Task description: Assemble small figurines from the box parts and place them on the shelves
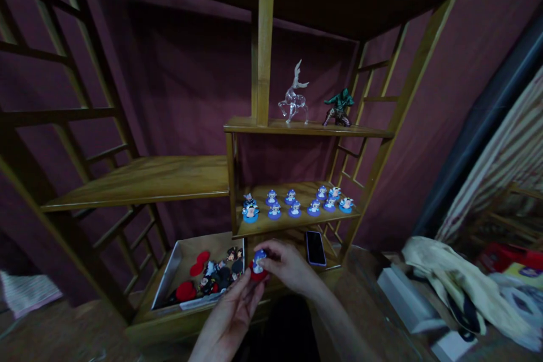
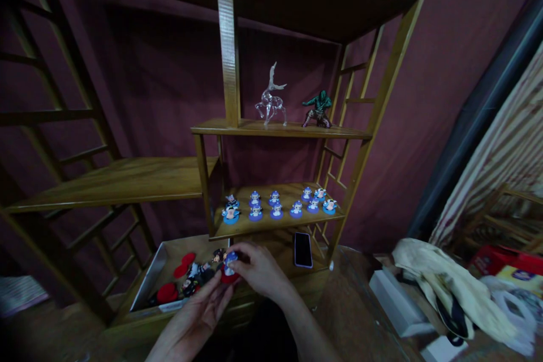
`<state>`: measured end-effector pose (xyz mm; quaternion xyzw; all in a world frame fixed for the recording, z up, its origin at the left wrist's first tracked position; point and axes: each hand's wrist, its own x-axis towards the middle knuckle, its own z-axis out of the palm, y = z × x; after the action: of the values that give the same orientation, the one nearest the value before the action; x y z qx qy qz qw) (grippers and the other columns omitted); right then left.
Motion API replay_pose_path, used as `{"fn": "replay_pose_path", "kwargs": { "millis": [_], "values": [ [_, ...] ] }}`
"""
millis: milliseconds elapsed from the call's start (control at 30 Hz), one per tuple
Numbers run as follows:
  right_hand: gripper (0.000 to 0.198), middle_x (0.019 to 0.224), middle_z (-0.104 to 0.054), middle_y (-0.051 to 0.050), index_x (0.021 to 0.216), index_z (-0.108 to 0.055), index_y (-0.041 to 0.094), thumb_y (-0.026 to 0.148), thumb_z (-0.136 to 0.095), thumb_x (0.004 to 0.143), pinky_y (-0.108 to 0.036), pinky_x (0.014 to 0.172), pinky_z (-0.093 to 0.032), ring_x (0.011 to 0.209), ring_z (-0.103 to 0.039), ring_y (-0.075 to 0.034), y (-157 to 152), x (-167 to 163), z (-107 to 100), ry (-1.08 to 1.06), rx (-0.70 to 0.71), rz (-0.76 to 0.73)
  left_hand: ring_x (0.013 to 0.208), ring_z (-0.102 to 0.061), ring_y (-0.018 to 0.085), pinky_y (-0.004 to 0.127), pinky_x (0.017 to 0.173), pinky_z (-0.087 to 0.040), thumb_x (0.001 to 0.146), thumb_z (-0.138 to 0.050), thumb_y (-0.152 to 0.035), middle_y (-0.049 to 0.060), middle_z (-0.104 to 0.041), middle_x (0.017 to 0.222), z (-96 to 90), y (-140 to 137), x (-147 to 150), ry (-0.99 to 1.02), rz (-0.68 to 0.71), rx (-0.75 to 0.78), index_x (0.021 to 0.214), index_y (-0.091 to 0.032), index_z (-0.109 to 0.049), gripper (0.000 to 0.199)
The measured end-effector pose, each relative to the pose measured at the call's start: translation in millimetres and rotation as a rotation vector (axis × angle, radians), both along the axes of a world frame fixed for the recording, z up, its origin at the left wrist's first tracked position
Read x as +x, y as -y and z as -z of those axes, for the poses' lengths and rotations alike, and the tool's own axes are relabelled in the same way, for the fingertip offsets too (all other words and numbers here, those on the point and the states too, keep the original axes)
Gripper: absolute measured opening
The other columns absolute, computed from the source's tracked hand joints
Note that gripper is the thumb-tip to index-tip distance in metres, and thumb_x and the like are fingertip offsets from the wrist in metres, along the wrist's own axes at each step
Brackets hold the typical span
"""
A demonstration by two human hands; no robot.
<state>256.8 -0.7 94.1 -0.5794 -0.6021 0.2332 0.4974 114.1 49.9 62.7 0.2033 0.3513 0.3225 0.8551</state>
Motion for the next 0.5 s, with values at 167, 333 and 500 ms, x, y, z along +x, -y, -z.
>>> {"fn": "replay_pose_path", "kwargs": {
  "millis": [167,333,500],
  "values": [
    [0.025,0.092,-0.065,0.0,0.101,-0.063,0.024,0.024,-0.06,0.076,-0.025,0.075,-0.045,0.084,-0.059,-0.015,3.0,12.3,-6.3,0.025,0.028,0.006,0.099,-0.061,0.028,0.037,0.081,-0.054,0.077,-0.06,-0.015,0.018,-0.066,0.103,-5.8,1.4,1.4,-0.005,0.068,0.041,0.104,-0.009,-0.058,0.028],
    [0.027,0.089,-0.065,0.0,0.103,-0.061,0.022,0.029,-0.059,0.077,-0.026,0.074,-0.046,0.081,-0.059,-0.014,10.9,57.3,-36.3,-0.048,0.097,0.032,0.104,-0.059,0.027,0.038,0.085,-0.052,0.079,-0.055,-0.012,0.018,-0.063,0.111,-4.9,-1.2,-5.4,-0.037,0.078,0.103,0.108,-0.008,-0.057,0.03],
    [0.032,0.077,-0.062,0.0,0.104,-0.057,0.019,0.032,-0.06,0.075,-0.023,0.064,-0.046,0.067,-0.056,-0.011,6.5,141.0,-81.9,-0.097,0.268,0.306,0.098,-0.062,0.024,0.031,0.076,-0.055,0.078,-0.05,-0.005,0.019,-0.064,0.109,9.9,-10.3,-21.5,-0.133,0.042,0.052,0.107,-0.005,-0.056,0.03]
  ]
}}
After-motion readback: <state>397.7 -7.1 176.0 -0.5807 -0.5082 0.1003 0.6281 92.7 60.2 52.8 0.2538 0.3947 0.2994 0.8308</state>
